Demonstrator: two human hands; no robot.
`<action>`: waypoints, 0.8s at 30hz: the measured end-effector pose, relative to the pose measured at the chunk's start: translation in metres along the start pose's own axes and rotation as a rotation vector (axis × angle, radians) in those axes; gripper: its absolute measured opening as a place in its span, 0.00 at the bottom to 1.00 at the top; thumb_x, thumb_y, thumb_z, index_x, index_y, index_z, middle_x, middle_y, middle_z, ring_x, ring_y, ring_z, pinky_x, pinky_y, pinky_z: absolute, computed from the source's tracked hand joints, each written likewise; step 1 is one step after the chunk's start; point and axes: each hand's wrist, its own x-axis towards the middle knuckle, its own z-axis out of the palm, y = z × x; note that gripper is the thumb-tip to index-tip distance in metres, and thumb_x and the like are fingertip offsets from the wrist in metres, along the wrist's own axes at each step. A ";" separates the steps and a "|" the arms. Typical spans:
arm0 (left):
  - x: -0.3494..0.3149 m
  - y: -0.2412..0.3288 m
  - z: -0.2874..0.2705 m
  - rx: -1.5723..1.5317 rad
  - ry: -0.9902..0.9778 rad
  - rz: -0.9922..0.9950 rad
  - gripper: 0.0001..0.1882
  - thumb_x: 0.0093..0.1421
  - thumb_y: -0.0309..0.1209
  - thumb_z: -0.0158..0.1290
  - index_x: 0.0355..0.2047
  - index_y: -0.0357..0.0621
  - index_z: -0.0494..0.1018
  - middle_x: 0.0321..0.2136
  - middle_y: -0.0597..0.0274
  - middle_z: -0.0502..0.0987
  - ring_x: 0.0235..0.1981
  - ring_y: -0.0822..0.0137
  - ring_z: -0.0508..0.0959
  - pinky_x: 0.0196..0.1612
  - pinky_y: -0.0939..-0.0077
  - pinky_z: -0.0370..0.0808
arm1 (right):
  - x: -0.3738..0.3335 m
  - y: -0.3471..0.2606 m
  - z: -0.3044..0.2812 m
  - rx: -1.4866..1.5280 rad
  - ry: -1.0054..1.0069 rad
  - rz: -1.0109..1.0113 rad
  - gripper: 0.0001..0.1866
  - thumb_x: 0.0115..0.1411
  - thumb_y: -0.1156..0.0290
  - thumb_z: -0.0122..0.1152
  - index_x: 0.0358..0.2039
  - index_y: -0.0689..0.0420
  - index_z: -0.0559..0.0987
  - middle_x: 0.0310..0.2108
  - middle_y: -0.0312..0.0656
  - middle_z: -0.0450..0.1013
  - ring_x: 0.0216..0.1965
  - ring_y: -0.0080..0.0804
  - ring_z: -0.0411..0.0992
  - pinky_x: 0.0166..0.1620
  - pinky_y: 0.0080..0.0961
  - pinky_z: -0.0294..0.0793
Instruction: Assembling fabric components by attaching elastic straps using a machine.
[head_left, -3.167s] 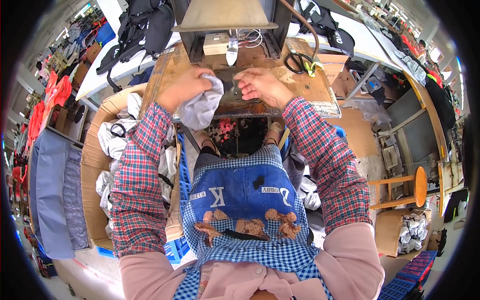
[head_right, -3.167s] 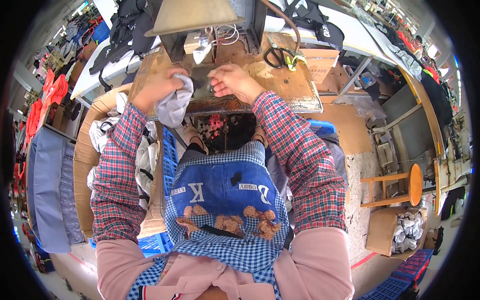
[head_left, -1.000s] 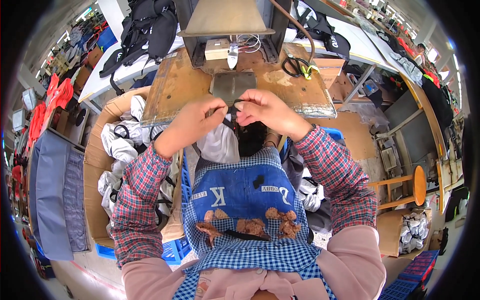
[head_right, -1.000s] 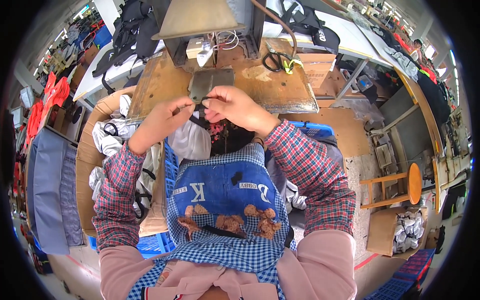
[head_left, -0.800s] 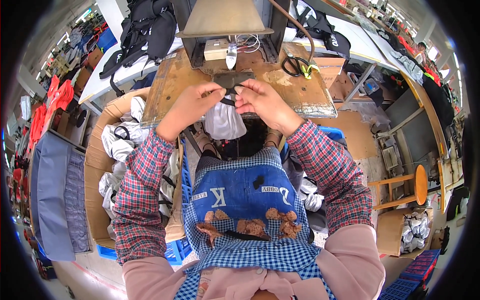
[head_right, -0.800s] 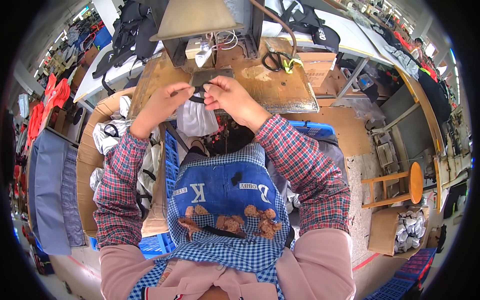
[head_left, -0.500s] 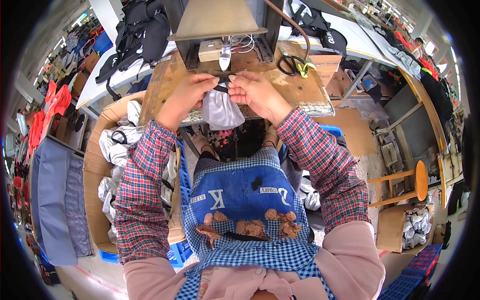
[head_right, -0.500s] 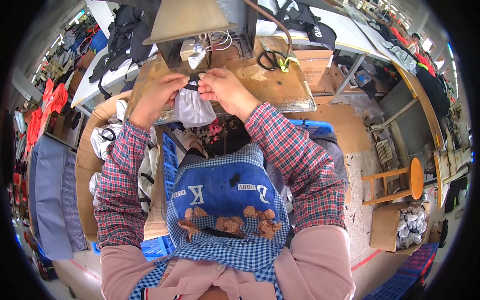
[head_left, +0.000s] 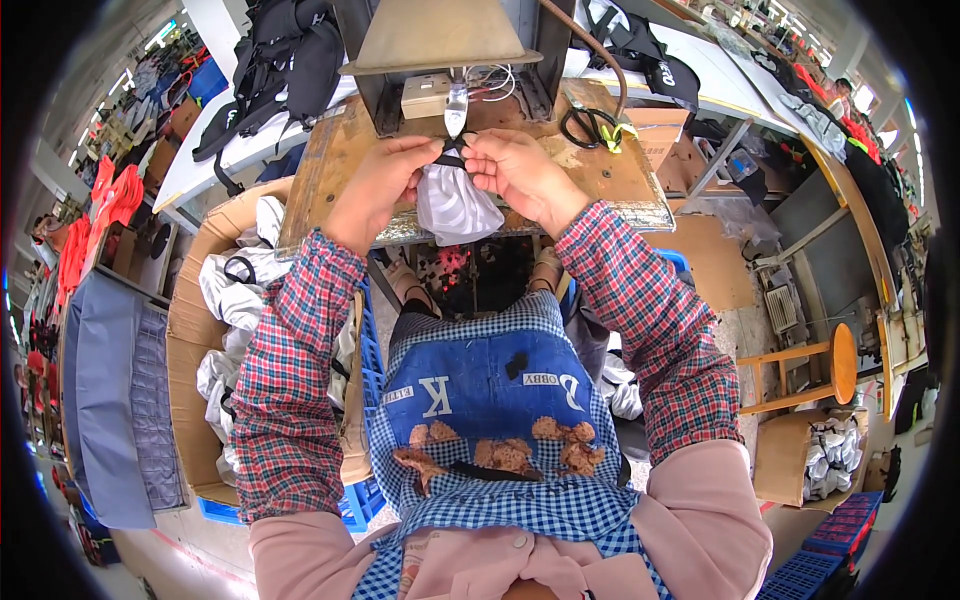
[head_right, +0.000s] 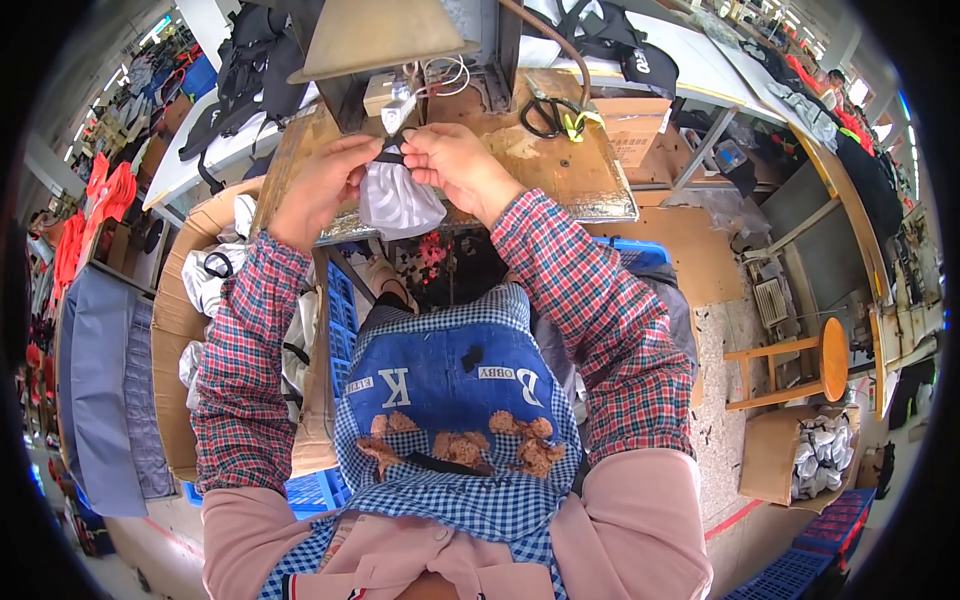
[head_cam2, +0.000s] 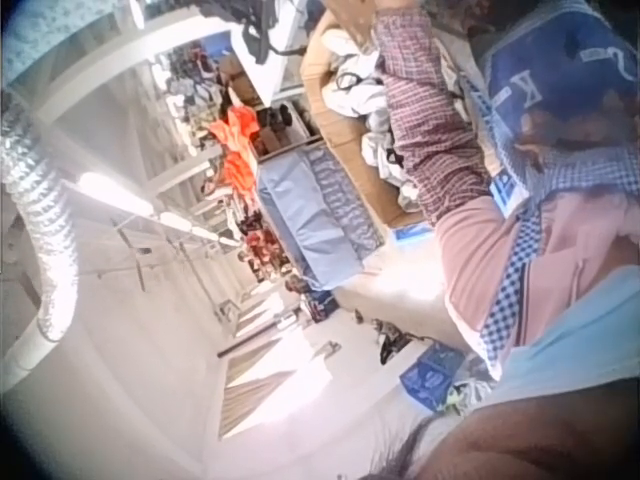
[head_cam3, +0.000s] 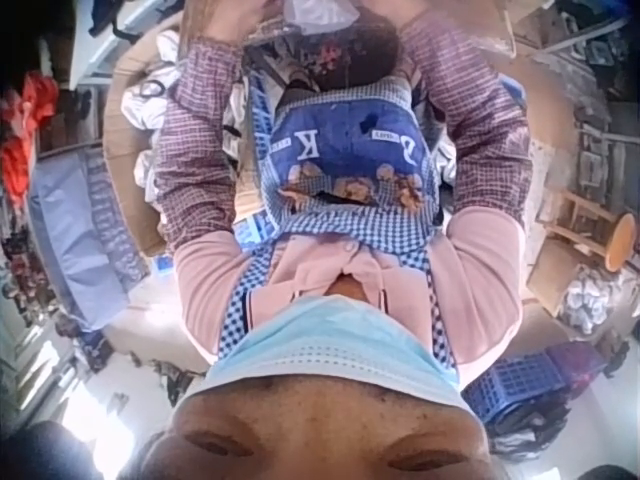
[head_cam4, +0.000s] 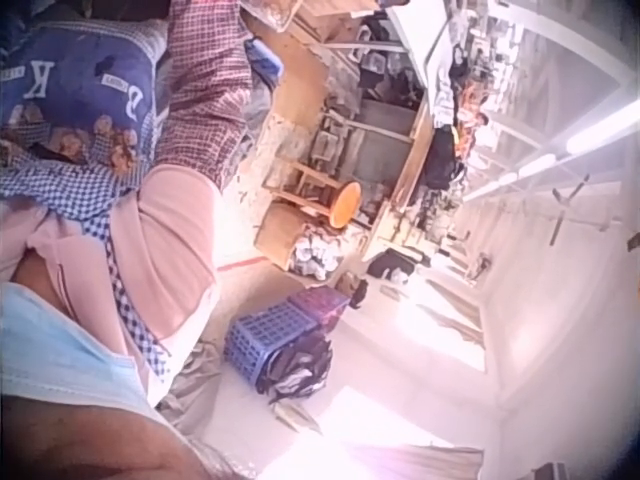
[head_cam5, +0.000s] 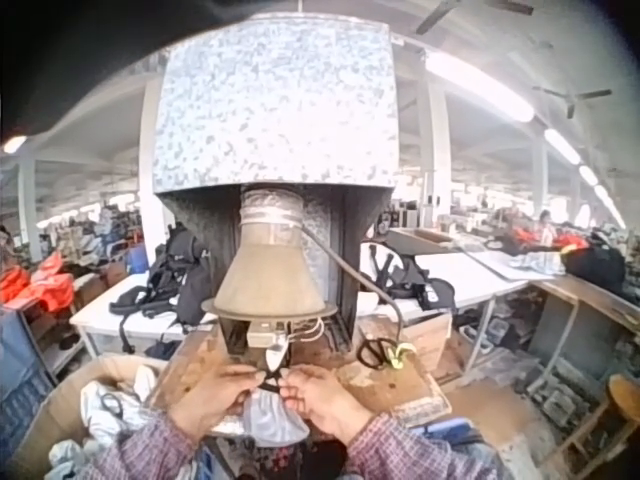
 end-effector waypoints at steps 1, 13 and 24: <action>0.000 0.000 0.000 0.000 0.000 0.000 0.11 0.60 0.39 0.56 0.40 0.48 0.76 0.18 0.80 0.63 0.20 0.84 0.61 0.24 0.85 0.59 | 0.000 0.000 0.000 0.006 0.002 0.001 0.07 0.61 0.69 0.57 0.37 0.58 0.76 0.32 0.34 0.74 0.32 0.20 0.71 0.35 0.18 0.73; -0.002 -0.009 0.004 -0.160 0.025 0.028 0.10 0.61 0.37 0.55 0.38 0.47 0.77 0.18 0.79 0.68 0.18 0.84 0.63 0.22 0.87 0.60 | -0.001 0.006 0.005 0.060 0.023 -0.051 0.05 0.62 0.69 0.56 0.36 0.57 0.76 0.30 0.32 0.74 0.31 0.18 0.71 0.34 0.17 0.71; 0.006 -0.018 0.002 -0.240 -0.003 0.009 0.09 0.61 0.38 0.55 0.37 0.48 0.78 0.21 0.79 0.70 0.20 0.84 0.64 0.23 0.87 0.62 | -0.004 0.008 0.013 0.083 0.111 -0.051 0.05 0.62 0.69 0.57 0.34 0.57 0.76 0.30 0.32 0.74 0.30 0.18 0.70 0.34 0.17 0.71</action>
